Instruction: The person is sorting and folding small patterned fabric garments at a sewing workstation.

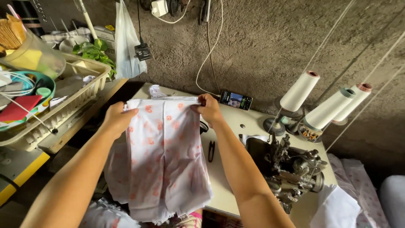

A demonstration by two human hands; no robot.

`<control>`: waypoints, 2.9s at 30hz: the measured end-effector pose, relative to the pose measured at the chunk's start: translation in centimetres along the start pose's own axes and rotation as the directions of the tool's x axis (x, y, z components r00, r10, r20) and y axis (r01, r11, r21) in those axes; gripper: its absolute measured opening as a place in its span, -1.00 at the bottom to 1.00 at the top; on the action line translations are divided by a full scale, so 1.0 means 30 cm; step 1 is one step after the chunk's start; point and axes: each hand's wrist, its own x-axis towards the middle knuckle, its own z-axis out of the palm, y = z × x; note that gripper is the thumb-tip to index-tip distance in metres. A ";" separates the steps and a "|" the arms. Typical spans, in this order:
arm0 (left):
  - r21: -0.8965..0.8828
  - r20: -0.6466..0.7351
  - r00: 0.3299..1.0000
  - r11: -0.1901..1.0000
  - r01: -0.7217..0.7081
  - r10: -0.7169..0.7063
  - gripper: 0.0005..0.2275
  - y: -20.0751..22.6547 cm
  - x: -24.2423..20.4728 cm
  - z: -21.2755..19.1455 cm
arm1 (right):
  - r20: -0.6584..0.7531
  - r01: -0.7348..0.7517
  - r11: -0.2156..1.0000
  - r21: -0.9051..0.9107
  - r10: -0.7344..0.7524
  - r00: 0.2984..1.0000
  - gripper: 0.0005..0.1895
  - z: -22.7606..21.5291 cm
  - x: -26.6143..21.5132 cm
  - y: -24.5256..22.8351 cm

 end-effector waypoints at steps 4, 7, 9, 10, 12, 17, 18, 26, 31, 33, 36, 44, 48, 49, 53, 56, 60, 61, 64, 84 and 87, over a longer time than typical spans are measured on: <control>0.098 -0.025 0.999 0.995 0.027 -0.025 -0.69 -0.025 0.060 0.069 | -0.045 0.021 0.986 -0.164 -0.029 0.999 -0.57 0.040 0.045 0.062; 0.274 -0.039 0.998 0.960 0.049 -0.040 -0.60 -0.097 0.078 0.140 | -0.042 0.013 0.945 -0.328 -0.028 0.999 -0.56 0.051 0.044 0.119; 0.252 -0.081 0.995 0.967 -0.043 0.065 -0.54 -0.121 0.083 0.186 | 0.058 0.102 0.755 -0.648 -0.085 0.995 -0.24 0.059 0.028 0.157; 0.251 -0.082 0.995 0.967 -0.034 0.056 -0.54 -0.077 0.027 0.182 | 0.064 0.100 0.753 -0.650 -0.077 0.995 -0.24 0.084 -0.025 0.127; 0.302 0.030 0.997 0.952 0.057 -0.069 -0.27 0.016 -0.085 0.167 | 0.238 0.239 0.613 -0.754 -0.084 0.968 -0.20 0.135 -0.134 0.063; 0.268 -0.014 0.977 0.942 -0.202 0.213 -0.46 -0.022 -0.435 0.125 | 0.614 0.464 0.695 -0.548 -0.042 0.788 -0.66 0.207 -0.386 0.061; 0.232 -0.079 0.942 0.925 -0.300 0.325 -0.53 -0.043 -0.529 0.111 | 0.685 0.359 0.808 -0.467 0.074 0.725 -0.74 0.226 -0.451 0.038; 0.140 0.293 0.909 0.928 -0.347 0.295 -0.40 -0.079 -0.981 -0.033 | 0.737 0.301 0.692 -0.655 0.500 0.455 -0.28 0.172 -0.571 -0.313; 0.132 0.324 0.879 0.903 -0.409 0.350 -0.81 -0.172 -0.956 -0.039 | 0.765 0.313 0.712 -0.629 0.494 0.413 -0.37 0.006 -0.634 -0.346; 0.168 0.148 0.909 0.896 -0.412 0.390 -0.87 -0.233 -0.907 -0.014 | 0.774 0.431 0.668 -0.606 0.369 0.515 -0.43 -0.056 -0.677 -0.343; 0.157 0.096 0.918 0.905 -0.395 0.384 -0.84 -0.159 -0.847 -0.043 | 0.778 0.629 0.475 -0.616 0.237 0.582 -0.35 -0.061 -0.728 -0.323; 0.311 0.408 0.869 0.852 -0.421 0.280 -0.73 0.025 -0.894 -0.112 | 0.826 0.814 0.200 -0.546 -0.039 0.563 -0.33 0.124 -0.821 -0.320; 0.410 0.555 0.813 0.793 -0.451 0.176 -0.50 -0.067 -0.915 -0.077 | 0.895 0.861 0.254 -0.441 0.044 0.445 -0.61 0.093 -0.810 -0.137; 0.411 0.553 0.814 0.792 -0.451 0.176 -0.50 -0.073 -0.910 -0.085 | 0.895 0.862 0.253 -0.439 0.043 0.443 -0.61 0.080 -0.811 -0.161; 0.304 0.280 0.929 0.896 -0.324 0.241 -0.82 -0.206 -0.824 -0.084 | 0.853 0.795 0.312 -0.521 0.162 0.496 -0.41 0.063 -0.851 -0.213; 0.288 0.212 0.944 0.907 -0.307 0.252 -0.85 -0.194 -0.737 -0.098 | 0.844 0.826 0.177 -0.535 0.060 0.534 -0.54 0.099 -0.849 -0.132; 0.298 0.268 0.946 0.918 -0.261 0.182 -0.79 -0.119 -0.705 -0.122 | 0.846 0.833 0.185 -0.522 -0.014 0.533 -0.82 0.159 -0.917 -0.036; 0.299 0.266 0.947 0.918 -0.260 0.182 -0.79 -0.094 -0.713 -0.127 | 0.847 0.834 0.185 -0.520 -0.014 0.532 -0.82 0.162 -0.936 -0.094; 0.312 0.290 0.945 0.919 -0.242 0.151 -0.80 -0.023 -0.771 -0.134 | 0.873 0.860 0.225 -0.458 -0.068 0.482 -0.49 0.161 -0.970 -0.166; 0.284 0.510 0.853 0.958 -0.046 -0.110 -0.71 -0.074 -0.707 -0.118 | 0.700 0.698 0.546 -0.462 -0.258 0.666 -0.68 0.050 -0.945 -0.074; 0.253 0.513 0.846 0.967 0.011 -0.144 -0.72 -0.002 -0.680 -0.139 | 0.696 0.775 0.248 -0.581 -0.343 0.631 -0.75 0.091 -0.962 -0.001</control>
